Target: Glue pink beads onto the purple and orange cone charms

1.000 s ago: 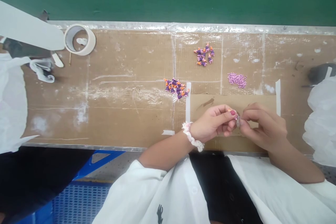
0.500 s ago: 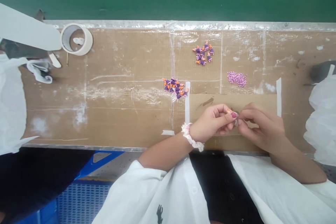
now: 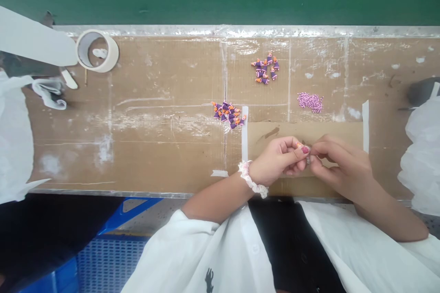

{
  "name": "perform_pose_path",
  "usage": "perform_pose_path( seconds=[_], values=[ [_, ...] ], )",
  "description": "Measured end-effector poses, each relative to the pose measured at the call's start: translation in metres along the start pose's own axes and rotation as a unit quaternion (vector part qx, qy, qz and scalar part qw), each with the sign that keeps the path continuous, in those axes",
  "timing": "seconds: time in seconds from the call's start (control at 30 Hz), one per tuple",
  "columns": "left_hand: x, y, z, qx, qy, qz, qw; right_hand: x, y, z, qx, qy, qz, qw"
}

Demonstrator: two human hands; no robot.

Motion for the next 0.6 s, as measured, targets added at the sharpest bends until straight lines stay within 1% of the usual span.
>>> perform_pose_path(
  seconds=[0.1, 0.2, 0.27, 0.3, 0.37, 0.43, 0.53, 0.6],
  values=[
    [-0.004, -0.003, -0.003, 0.0, -0.009, 0.007, 1.0, -0.001, 0.006, 0.0, -0.034, 0.006, -0.011, 0.999],
    [-0.011, -0.008, -0.008, 0.001, -0.023, 0.017, 1.0, -0.004, 0.012, 0.0, -0.059, 0.034, 0.067, 0.995],
    [-0.017, -0.007, -0.009, -0.005, -0.05, 0.031, 0.998, -0.012, 0.014, 0.0, -0.062, 0.02, 0.115, 0.991],
    [-0.021, -0.005, -0.009, -0.012, -0.068, 0.039, 0.997, -0.018, 0.016, 0.0, -0.069, 0.005, 0.12, 0.99],
    [-0.029, 0.001, -0.007, -0.03, -0.105, 0.053, 0.993, -0.026, 0.023, 0.0, -0.102, -0.015, 0.105, 0.989],
    [-0.038, 0.012, -0.004, -0.063, -0.141, 0.053, 0.987, -0.031, 0.025, 0.001, -0.119, -0.019, 0.086, 0.989],
    [-0.061, 0.031, 0.0, -0.132, -0.187, 0.028, 0.973, -0.05, 0.015, 0.005, -0.103, -0.06, 0.033, 0.992],
    [-0.083, 0.036, 0.003, -0.156, -0.211, 0.034, 0.964, -0.07, 0.007, 0.007, -0.084, -0.108, -0.019, 0.99]
  ],
)
Point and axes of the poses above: each hand's wrist, its own z-axis towards the middle knuckle, its own y-axis out of the back of the hand, x = y × z, the point moved 10 cm from there along z, towards the middle knuckle, and after that the axes turned 13 degrees about -z, right-handed, at the moved point
